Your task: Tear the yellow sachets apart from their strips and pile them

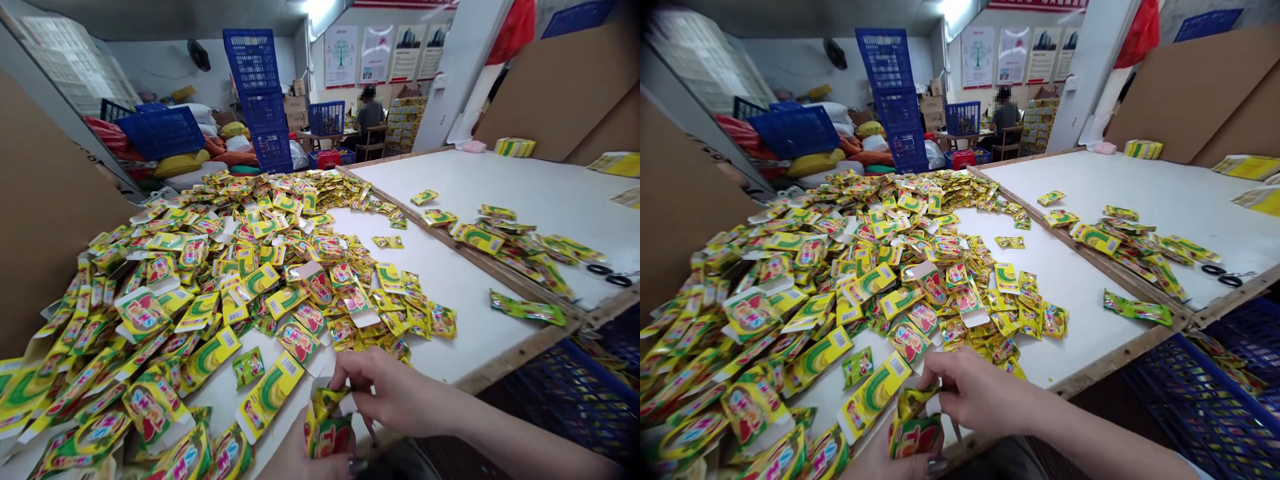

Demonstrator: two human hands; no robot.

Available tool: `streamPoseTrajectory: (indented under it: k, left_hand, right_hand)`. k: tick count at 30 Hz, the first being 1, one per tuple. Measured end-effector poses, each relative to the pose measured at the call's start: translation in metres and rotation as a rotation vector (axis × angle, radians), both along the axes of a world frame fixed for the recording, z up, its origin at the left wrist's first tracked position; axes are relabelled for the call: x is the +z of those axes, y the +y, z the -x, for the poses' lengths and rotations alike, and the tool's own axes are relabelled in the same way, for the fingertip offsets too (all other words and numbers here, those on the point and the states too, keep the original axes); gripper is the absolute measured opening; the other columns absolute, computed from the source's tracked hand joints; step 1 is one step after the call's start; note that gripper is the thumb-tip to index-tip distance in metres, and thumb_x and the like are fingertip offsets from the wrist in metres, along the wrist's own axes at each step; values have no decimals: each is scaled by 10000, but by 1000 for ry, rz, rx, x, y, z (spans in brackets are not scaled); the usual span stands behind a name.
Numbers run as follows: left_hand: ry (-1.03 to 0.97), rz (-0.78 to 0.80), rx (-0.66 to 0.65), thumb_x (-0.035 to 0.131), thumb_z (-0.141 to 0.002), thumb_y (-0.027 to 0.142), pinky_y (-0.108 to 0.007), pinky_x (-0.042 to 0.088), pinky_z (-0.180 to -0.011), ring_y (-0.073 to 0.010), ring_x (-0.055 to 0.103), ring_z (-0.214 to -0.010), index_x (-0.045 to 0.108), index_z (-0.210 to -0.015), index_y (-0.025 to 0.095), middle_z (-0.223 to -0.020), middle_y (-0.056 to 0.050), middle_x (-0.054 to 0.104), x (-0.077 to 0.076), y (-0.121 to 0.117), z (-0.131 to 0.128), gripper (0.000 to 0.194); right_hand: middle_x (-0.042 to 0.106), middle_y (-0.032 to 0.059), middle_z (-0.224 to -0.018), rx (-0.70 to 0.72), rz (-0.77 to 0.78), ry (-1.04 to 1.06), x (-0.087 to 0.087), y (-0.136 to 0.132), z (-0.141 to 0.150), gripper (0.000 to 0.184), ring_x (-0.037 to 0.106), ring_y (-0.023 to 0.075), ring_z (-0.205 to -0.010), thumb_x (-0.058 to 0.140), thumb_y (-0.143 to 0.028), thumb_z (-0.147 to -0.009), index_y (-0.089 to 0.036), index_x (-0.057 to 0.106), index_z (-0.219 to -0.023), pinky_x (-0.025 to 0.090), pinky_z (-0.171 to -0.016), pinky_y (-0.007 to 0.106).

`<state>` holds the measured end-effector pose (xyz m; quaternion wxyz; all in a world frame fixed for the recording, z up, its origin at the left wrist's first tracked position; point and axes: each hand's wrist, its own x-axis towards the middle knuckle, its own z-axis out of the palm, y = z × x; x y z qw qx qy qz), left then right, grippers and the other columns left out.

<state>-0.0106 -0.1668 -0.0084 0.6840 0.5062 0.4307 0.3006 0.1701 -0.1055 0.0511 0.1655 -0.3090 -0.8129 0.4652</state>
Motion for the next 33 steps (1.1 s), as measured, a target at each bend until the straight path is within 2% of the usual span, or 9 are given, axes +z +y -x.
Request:
streamPoseTrajectory:
  k: [4, 12, 18, 22, 25, 26, 29, 31, 33]
  left_hand:
    - [100, -26, 45, 697, -630, 371, -323, 474, -736, -204, 577, -753, 565, -1014, 186, -749, -19, 615, -7, -4, -2, 447]
    - [-163, 1, -60, 751, -569, 388, -420, 399, -909, -276, 549, -1028, 375, -1255, 260, -1083, -80, 582, -42, -7, -22, 792]
    - [-65, -63, -123, 706, -628, 417, -374, 430, -885, -253, 554, -1049, 131, -1380, 249, -1217, -105, 523, -24, -3, -30, 962]
    - [457, -338, 207, 526, -774, 445, -380, 418, -911, -253, 511, -1099, 418, -1215, 242, -1255, -99, 502, -1, 13, 6, 497]
    - [1054, -442, 465, 351, -847, 425, -417, 448, -823, -280, 577, -952, 500, -1016, 178, -1042, -131, 595, 3, 28, 51, 334]
    - [1237, -411, 475, 321, -852, 423, -436, 451, -793, -304, 590, -916, 490, -1019, 152, -1012, -152, 599, 2, 32, 65, 360]
    - [1541, -281, 414, 297, -843, 456, -450, 459, -710, -360, 609, -857, 449, -1071, 74, -978, -209, 599, -5, 39, 87, 471]
    - [1553, -253, 381, 328, -826, 467, -431, 463, -700, -367, 602, -882, 425, -1098, 43, -990, -226, 589, -11, 43, 89, 513]
    - [1491, -270, 390, 381, -806, 451, -414, 459, -734, -352, 585, -932, 414, -1121, 36, -1033, -225, 569, -16, 46, 87, 522]
  right_hand:
    - [554, 22, -872, -102, -201, 89, -16, -12, -2, 262, 536, 112, -802, 466, 14, -720, -171, 631, -805, 413, -710, 193]
    - [660, 38, -934, 178, 123, 28, -4, -28, -24, 330, 595, 135, -861, 439, -55, -802, -198, 644, -1017, 436, -773, 207]
    - [656, 38, -869, -38, 89, 98, -21, -31, -28, 262, 601, 149, -832, 470, -71, -776, -193, 675, -883, 462, -738, 244]
    - [667, 85, -886, -576, -382, 81, -13, 22, -93, 202, 612, 168, -693, 455, -223, -820, -185, 651, -851, 448, -612, 295]
    - [671, 173, -798, -1171, -736, -396, 7, 88, -163, 265, 619, 211, -727, 518, -278, -796, -76, 652, -904, 372, -596, 328]
    - [659, 214, -882, -1247, -780, -554, 13, 109, -182, 320, 611, 258, -838, 489, -292, -808, -51, 646, -949, 343, -606, 354]
    - [586, 337, -988, -1188, -733, -776, 21, 145, -198, 413, 568, 380, -942, 430, -268, -823, 58, 601, -1008, 322, -572, 390]
    - [576, 343, -1016, -1041, -760, -728, 11, 140, -170, 407, 568, 387, -954, 480, -233, -796, 67, 572, -1055, 380, -611, 401]
    - [587, 229, -1113, -875, -830, -643, -11, 116, -120, 385, 539, 306, -1050, 503, -218, -787, -45, 558, -1127, 424, -765, 391]
